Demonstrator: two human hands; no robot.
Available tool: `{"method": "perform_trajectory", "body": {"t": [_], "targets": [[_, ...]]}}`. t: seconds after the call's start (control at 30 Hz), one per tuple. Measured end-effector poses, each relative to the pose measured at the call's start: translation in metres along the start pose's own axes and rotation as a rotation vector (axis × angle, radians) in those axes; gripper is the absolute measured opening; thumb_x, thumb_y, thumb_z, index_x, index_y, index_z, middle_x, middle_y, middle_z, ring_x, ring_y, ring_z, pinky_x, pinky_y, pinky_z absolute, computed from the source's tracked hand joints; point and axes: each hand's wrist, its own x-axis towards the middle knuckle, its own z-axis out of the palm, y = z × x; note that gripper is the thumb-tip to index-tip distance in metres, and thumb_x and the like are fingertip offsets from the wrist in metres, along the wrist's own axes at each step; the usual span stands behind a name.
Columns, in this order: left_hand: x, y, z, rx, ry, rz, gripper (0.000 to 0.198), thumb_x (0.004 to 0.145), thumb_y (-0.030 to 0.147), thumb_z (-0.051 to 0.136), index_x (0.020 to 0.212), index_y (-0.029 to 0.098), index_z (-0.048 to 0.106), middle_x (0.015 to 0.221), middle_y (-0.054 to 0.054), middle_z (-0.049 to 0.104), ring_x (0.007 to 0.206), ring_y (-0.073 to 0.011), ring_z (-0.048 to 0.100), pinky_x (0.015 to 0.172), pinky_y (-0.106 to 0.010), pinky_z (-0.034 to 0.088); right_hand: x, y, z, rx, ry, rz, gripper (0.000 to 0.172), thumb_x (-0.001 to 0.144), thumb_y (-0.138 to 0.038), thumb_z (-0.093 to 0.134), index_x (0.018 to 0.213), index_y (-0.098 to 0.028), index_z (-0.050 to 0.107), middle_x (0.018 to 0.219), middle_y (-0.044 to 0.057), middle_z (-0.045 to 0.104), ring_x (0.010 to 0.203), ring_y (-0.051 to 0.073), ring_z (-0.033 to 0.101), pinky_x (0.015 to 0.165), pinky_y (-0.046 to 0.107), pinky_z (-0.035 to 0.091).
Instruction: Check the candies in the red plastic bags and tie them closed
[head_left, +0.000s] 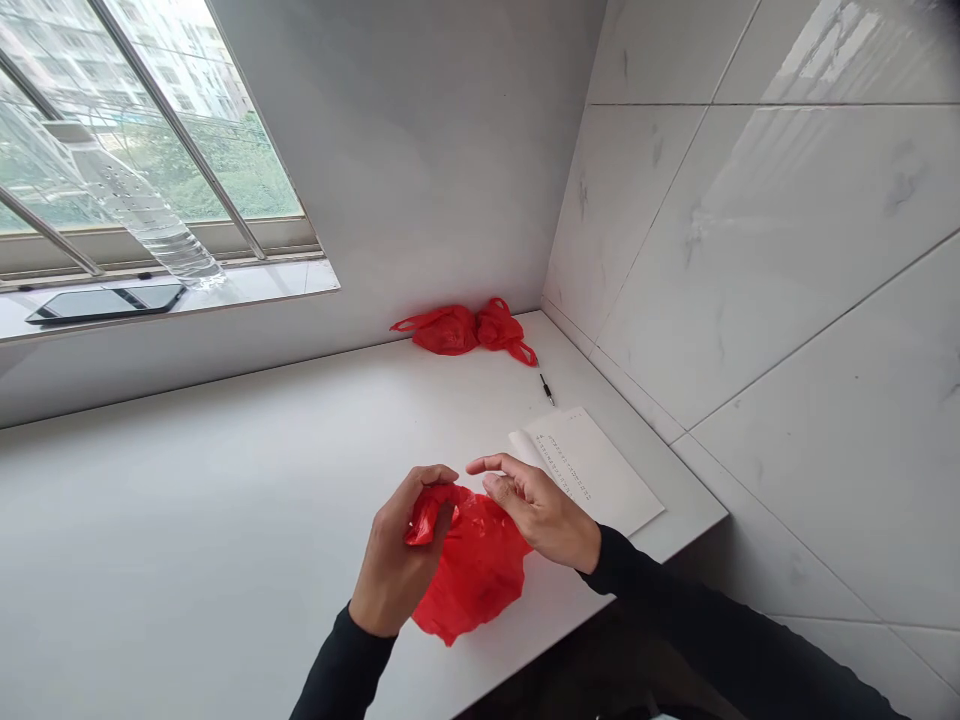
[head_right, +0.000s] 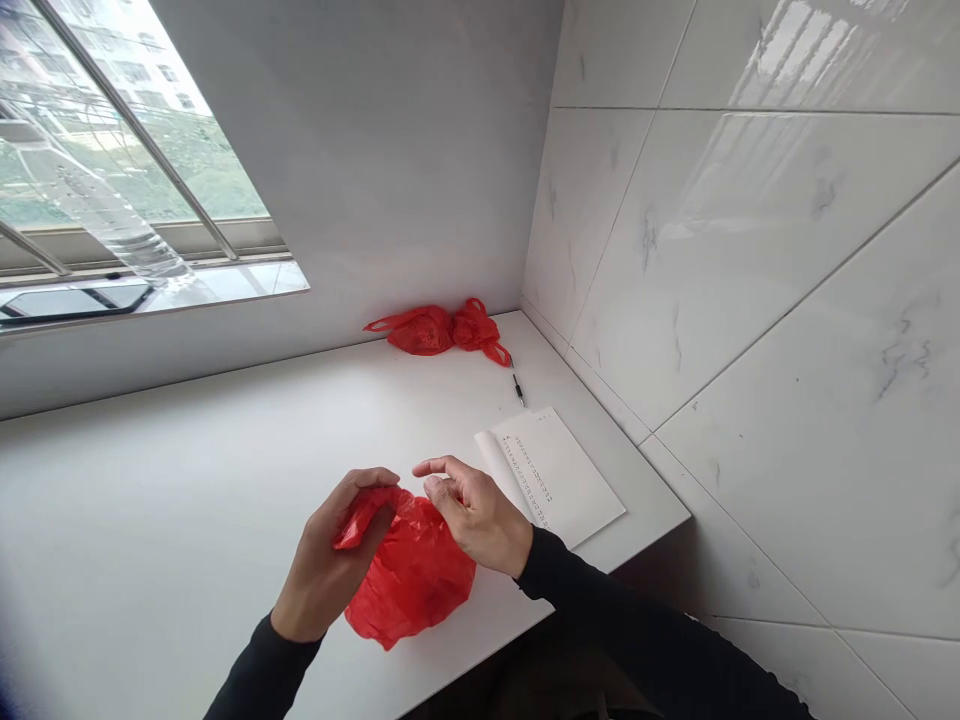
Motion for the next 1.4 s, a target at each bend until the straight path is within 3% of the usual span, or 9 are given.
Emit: {"method": "perform_trajectory", "body": {"t": [0.13,0.23,0.37,0.6,0.73,0.83,1.0,1.17,1.4], "targets": [[0.001,-0.006,0.005,0.113,0.073,0.131,0.026,0.091,0.011,0.055,0.11,0.028,0.062,0.109,-0.005,0.059,0.101,-0.02,0.06,0.085,-0.033,0.05,0.005,0.009,-0.001,0.138,-0.15,0.066,0.045,0.102,-0.052,0.048,0.139,-0.027,0.049,0.061,-0.009,0.043,0.05,0.01,0.037,0.053,0.025,0.036],[0.002,-0.006,0.006,0.141,0.05,0.177,0.031,0.093,0.01,0.053,0.113,0.03,0.066,0.108,-0.005,0.057,0.098,-0.0187,0.06,0.079,-0.03,0.051,0.009,0.014,0.0,0.203,-0.219,0.07,0.039,0.1,-0.052,0.052,0.128,-0.026,0.055,0.064,-0.008,0.049,0.051,0.009,0.042,0.053,0.023,0.037],[0.002,-0.008,0.005,0.146,0.012,0.176,0.03,0.095,0.017,0.057,0.119,0.032,0.067,0.106,-0.004,0.058,0.095,-0.018,0.061,0.078,-0.03,0.052,0.01,0.015,-0.001,0.174,-0.063,0.005,0.029,0.099,-0.05,0.054,0.105,-0.022,0.06,0.082,-0.002,0.06,0.07,0.012,0.056,0.066,0.026,0.046],[0.003,-0.015,0.009,0.134,0.016,0.098,0.039,0.104,0.031,0.044,0.14,0.032,0.058,0.124,-0.009,0.062,0.112,-0.022,0.061,0.089,-0.037,0.053,0.006,0.01,-0.003,0.202,0.094,-0.048,0.025,0.1,-0.048,0.052,0.1,-0.023,0.055,0.087,-0.001,0.058,0.073,0.013,0.053,0.069,0.027,0.047],[0.006,-0.022,0.007,0.161,0.114,0.027,0.039,0.104,0.038,0.042,0.134,0.028,0.064,0.123,-0.01,0.064,0.118,-0.0254,0.059,0.097,-0.043,0.049,0.005,0.015,-0.005,0.118,0.181,-0.109,0.026,0.099,-0.048,0.054,0.1,-0.022,0.056,0.089,-0.001,0.057,0.076,0.013,0.052,0.073,0.028,0.045],[0.01,-0.028,-0.003,0.197,0.217,-0.047,0.037,0.102,0.042,0.044,0.118,0.026,0.073,0.117,-0.009,0.068,0.113,-0.027,0.06,0.099,-0.044,0.045,0.001,0.023,-0.016,0.039,0.237,-0.124,0.026,0.099,-0.048,0.053,0.099,-0.022,0.055,0.086,-0.002,0.052,0.075,0.014,0.048,0.074,0.029,0.043],[0.016,-0.038,-0.02,0.172,0.391,-0.242,0.039,0.097,0.049,0.049,0.084,0.023,0.076,0.084,-0.007,0.068,0.083,-0.0254,0.061,0.081,-0.039,0.047,-0.013,0.039,-0.036,-0.001,0.261,-0.044,0.029,0.099,-0.051,0.052,0.097,-0.022,0.054,0.081,-0.003,0.047,0.073,0.015,0.044,0.071,0.03,0.039],[0.02,-0.039,-0.022,-0.052,0.484,-0.415,0.045,0.089,0.059,0.059,0.071,0.019,0.068,0.07,-0.005,0.064,0.061,-0.0184,0.055,0.059,-0.032,0.048,-0.017,0.043,-0.032,0.039,0.222,-0.019,0.033,0.098,-0.055,0.052,0.099,-0.022,0.055,0.081,-0.002,0.048,0.073,0.015,0.045,0.072,0.031,0.041],[0.019,-0.033,-0.018,-0.352,0.338,-0.522,0.049,0.085,0.064,0.06,0.066,0.019,0.058,0.064,-0.001,0.053,0.054,-0.0161,0.052,0.044,-0.029,0.048,-0.015,0.031,-0.011,0.043,0.082,0.006,0.041,0.095,-0.055,0.058,0.119,-0.022,0.061,0.081,-0.003,0.05,0.072,0.014,0.043,0.071,0.03,0.04]]}}
